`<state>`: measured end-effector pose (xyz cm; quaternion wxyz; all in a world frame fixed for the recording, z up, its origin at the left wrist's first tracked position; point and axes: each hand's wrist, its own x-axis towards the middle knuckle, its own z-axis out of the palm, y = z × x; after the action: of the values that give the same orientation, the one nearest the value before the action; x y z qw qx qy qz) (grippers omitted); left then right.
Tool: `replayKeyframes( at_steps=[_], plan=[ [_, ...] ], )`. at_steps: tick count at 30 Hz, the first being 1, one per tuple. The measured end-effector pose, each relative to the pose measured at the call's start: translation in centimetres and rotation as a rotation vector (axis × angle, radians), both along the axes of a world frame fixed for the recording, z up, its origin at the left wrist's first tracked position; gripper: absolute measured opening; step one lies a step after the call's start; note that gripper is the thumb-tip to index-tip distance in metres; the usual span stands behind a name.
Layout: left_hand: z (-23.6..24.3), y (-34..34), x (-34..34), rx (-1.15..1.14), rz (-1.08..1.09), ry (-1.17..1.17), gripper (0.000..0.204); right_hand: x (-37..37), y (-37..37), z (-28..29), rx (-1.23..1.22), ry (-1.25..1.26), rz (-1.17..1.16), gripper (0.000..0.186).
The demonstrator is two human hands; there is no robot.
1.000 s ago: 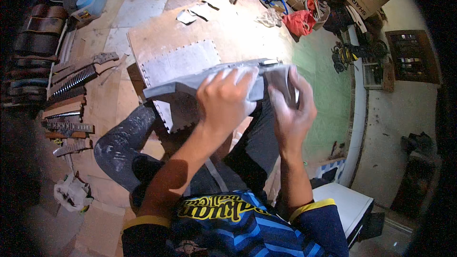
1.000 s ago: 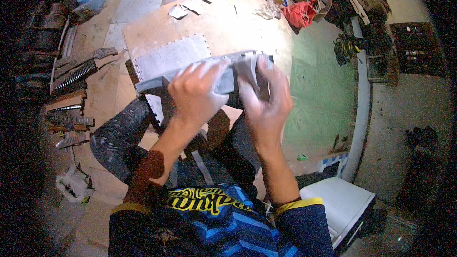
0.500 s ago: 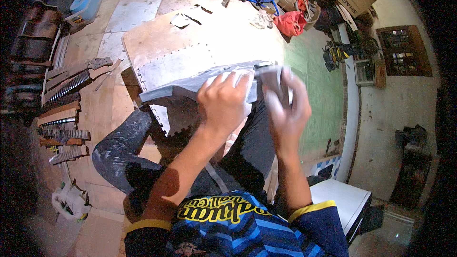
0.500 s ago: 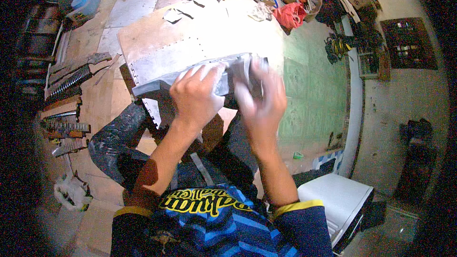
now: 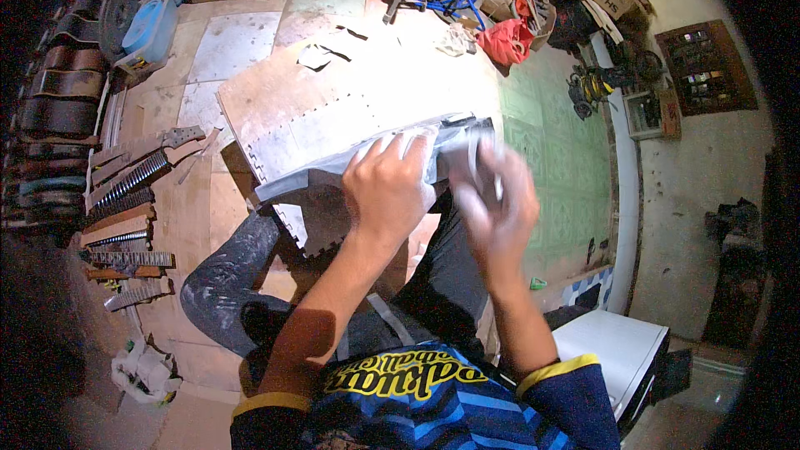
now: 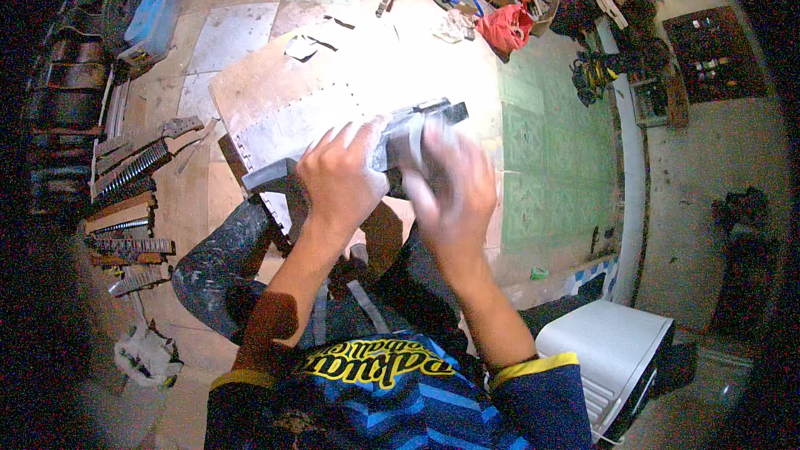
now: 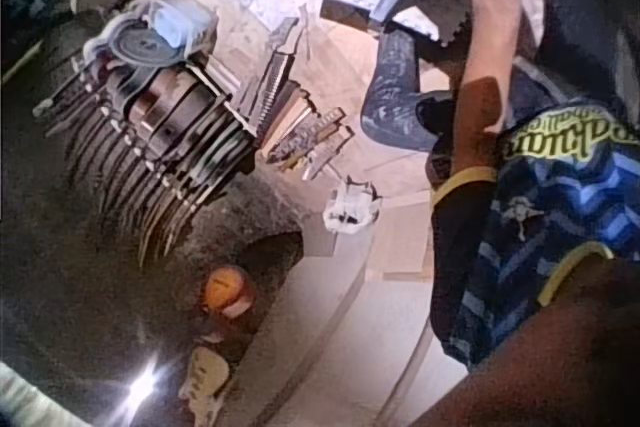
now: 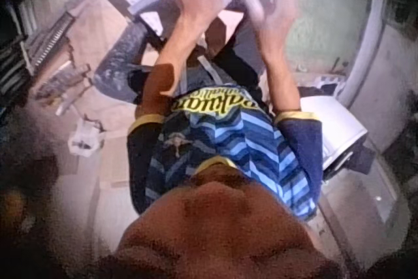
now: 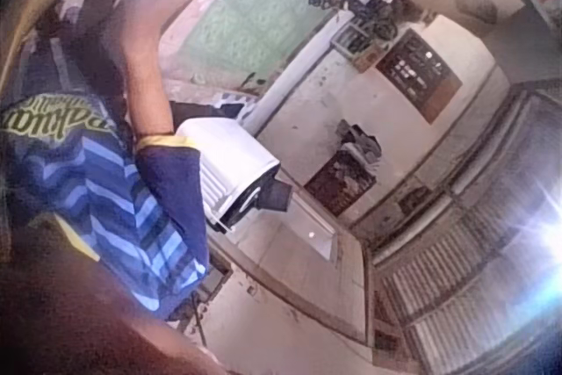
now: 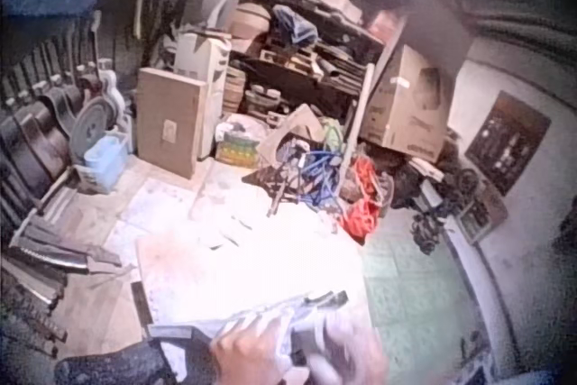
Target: The person sands the edges and curves of a grey instrument body with a sanding block.
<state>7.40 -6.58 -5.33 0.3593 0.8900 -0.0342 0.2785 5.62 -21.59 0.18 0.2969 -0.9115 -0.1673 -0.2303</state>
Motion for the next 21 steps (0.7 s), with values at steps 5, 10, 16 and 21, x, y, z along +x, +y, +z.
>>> replayKeyframes(
  at_steps=[5,10,16,21],
  plan=[
    [-0.1,0.4,0.0,0.004,0.01,-0.016,0.037,-0.8,0.6,-0.2,0.116,0.078,-0.018,0.048],
    [0.2,0.4,-0.2,-0.012,-0.012,-0.008,0.031,2.8,1.8,1.2,0.336,0.217,-0.075,0.047],
    [0.0,0.0,-0.2,0.006,-0.005,-0.023,0.042,1.4,-0.2,-0.5,0.056,-0.008,0.053,0.052],
    [0.3,0.4,-0.2,0.002,0.001,0.006,0.055,6.2,-1.8,1.2,0.439,0.318,-0.046,0.05]
  ],
)
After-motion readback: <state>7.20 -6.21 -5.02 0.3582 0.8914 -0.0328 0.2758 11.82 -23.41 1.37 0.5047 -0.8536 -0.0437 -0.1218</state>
